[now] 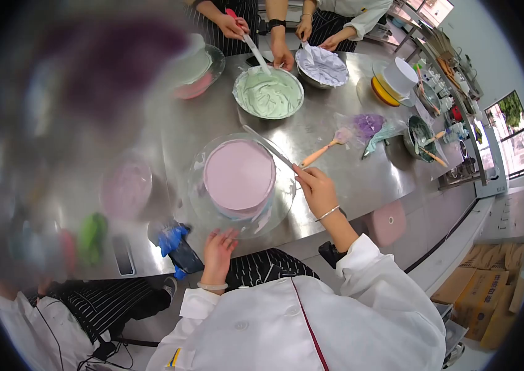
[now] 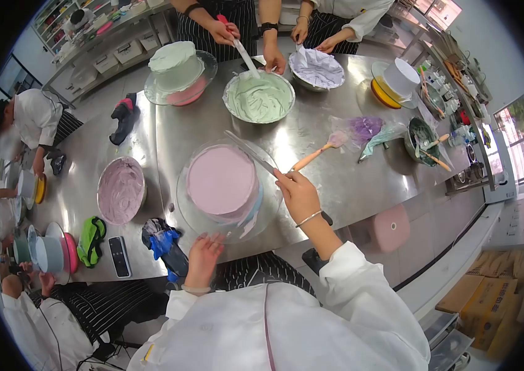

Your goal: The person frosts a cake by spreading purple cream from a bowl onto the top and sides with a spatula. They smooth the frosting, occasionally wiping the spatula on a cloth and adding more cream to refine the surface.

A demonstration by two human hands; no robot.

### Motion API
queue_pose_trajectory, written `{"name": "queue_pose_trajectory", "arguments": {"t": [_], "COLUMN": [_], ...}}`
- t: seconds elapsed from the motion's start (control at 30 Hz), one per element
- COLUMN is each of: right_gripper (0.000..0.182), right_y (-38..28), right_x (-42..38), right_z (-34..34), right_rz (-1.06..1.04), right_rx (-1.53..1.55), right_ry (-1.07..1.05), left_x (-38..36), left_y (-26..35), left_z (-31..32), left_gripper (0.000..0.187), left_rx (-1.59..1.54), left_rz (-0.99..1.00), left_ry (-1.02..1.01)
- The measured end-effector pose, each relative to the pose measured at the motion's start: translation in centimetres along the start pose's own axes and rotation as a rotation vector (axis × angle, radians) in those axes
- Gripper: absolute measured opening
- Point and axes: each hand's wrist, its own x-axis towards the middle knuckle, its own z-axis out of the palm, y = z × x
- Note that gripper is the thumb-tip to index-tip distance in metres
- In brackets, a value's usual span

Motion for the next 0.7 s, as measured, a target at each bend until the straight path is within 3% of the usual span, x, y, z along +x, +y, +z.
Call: {"name": "queue_pose_trajectory", "arguments": {"t": [0.37,0.6,0.7], "right_gripper": [0.026,0.026,0.026], "right_y": [-0.5,-2.2,-2.6], "right_x": [0.3,-0.7,-1.5], "right_z": [0.0,-1.5,-2.6], "right_rz": [-0.133,-0.097,-0.194], "right_rx": [-0.176,-0.163,-0.079], "right_ry": [-0.022,-0.114,-0.163], "left_x": [0.0,0.2,0.2], "left_y": [-0.3,-0.4,-0.3], "left_z": [0.1,0.0,0.1], "left_gripper": [0.036,0.033,0.033], "left_rx": [-0.011,-0.005,0.009], "left_rz": [0.005,-0.007,-0.014], "left_ry": [0.01,0.007,0.0]}}
